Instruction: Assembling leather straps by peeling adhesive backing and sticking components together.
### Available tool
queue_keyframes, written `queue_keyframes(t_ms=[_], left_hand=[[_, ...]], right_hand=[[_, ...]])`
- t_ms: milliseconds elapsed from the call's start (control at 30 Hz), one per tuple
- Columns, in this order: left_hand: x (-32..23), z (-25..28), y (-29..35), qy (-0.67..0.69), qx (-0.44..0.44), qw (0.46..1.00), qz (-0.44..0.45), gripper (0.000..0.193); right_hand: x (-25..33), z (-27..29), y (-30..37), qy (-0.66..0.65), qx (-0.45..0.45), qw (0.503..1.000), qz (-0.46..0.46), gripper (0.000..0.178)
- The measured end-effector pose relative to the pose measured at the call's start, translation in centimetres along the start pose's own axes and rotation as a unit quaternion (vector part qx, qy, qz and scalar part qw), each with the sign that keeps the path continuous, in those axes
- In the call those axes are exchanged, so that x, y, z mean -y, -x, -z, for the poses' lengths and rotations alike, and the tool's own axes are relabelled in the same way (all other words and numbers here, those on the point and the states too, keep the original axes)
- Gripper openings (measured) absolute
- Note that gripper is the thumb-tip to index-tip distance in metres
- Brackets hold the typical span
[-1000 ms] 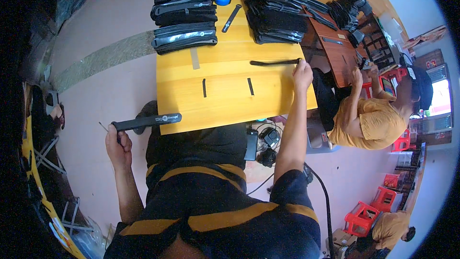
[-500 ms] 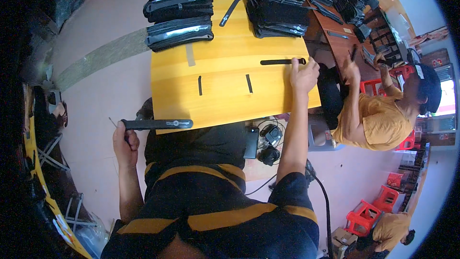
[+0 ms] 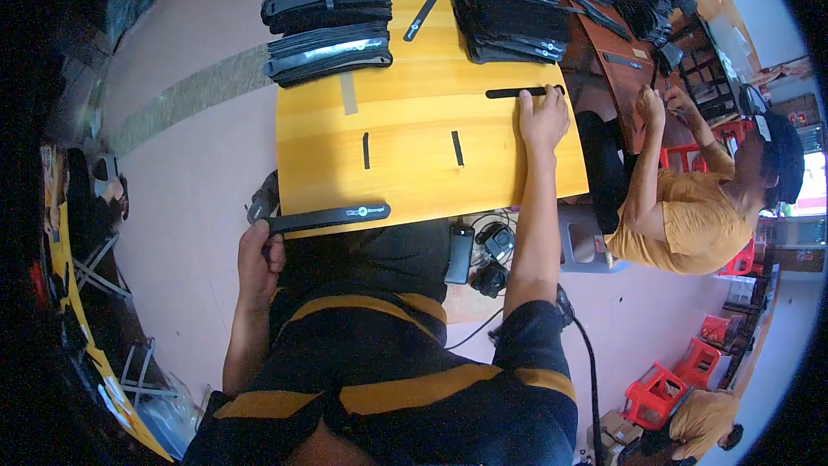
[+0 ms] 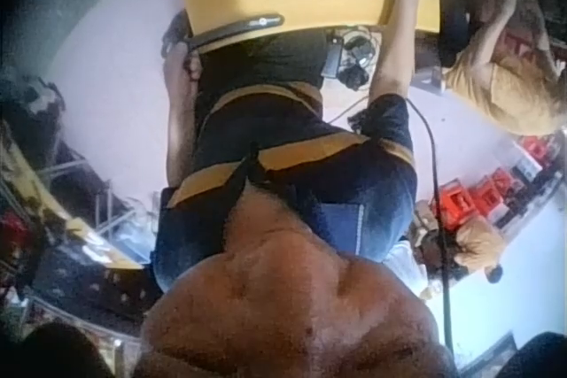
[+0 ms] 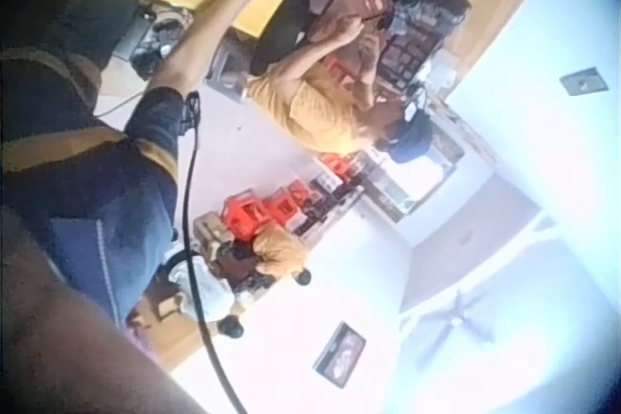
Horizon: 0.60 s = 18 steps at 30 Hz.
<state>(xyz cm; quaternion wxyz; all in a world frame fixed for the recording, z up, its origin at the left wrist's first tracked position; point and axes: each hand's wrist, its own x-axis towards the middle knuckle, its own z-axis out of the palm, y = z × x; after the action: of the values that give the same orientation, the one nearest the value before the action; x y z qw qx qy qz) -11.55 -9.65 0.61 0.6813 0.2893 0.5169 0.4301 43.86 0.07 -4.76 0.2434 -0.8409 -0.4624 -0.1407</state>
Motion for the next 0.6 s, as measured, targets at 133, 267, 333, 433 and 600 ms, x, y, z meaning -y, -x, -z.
queue_keyframes(t_ms=[133, 267, 333, 433, 600], left_hand=[[0.4, 0.1, 0.0, -0.026, -0.003, 0.999, 0.019, 0.034], [0.2, -0.8, -0.4, -0.027, 0.018, 0.999, 0.036, 0.033], [-0.1, -1.7, -0.9, -0.023, 0.024, 0.998, 0.044, 0.033], [0.0, -1.7, -1.2, -0.024, 0.043, 0.998, 0.027, 0.033], [0.5, -0.3, -1.0, -0.03, 0.074, 0.997, -0.002, 0.034]], right_hand=[[4.5, 1.4, 3.1, -0.099, -0.036, 0.994, 0.039, 0.051], [14.0, 6.6, 8.6, -0.33, 0.105, 0.935, 0.08, 0.028], [17.9, 9.0, 12.2, -0.387, 0.204, 0.891, 0.123, 0.027], [22.9, 11.4, 16.7, -0.396, 0.383, 0.806, 0.216, 0.039], [26.6, 11.1, 21.1, -0.372, 0.381, 0.792, 0.3, 0.037]])
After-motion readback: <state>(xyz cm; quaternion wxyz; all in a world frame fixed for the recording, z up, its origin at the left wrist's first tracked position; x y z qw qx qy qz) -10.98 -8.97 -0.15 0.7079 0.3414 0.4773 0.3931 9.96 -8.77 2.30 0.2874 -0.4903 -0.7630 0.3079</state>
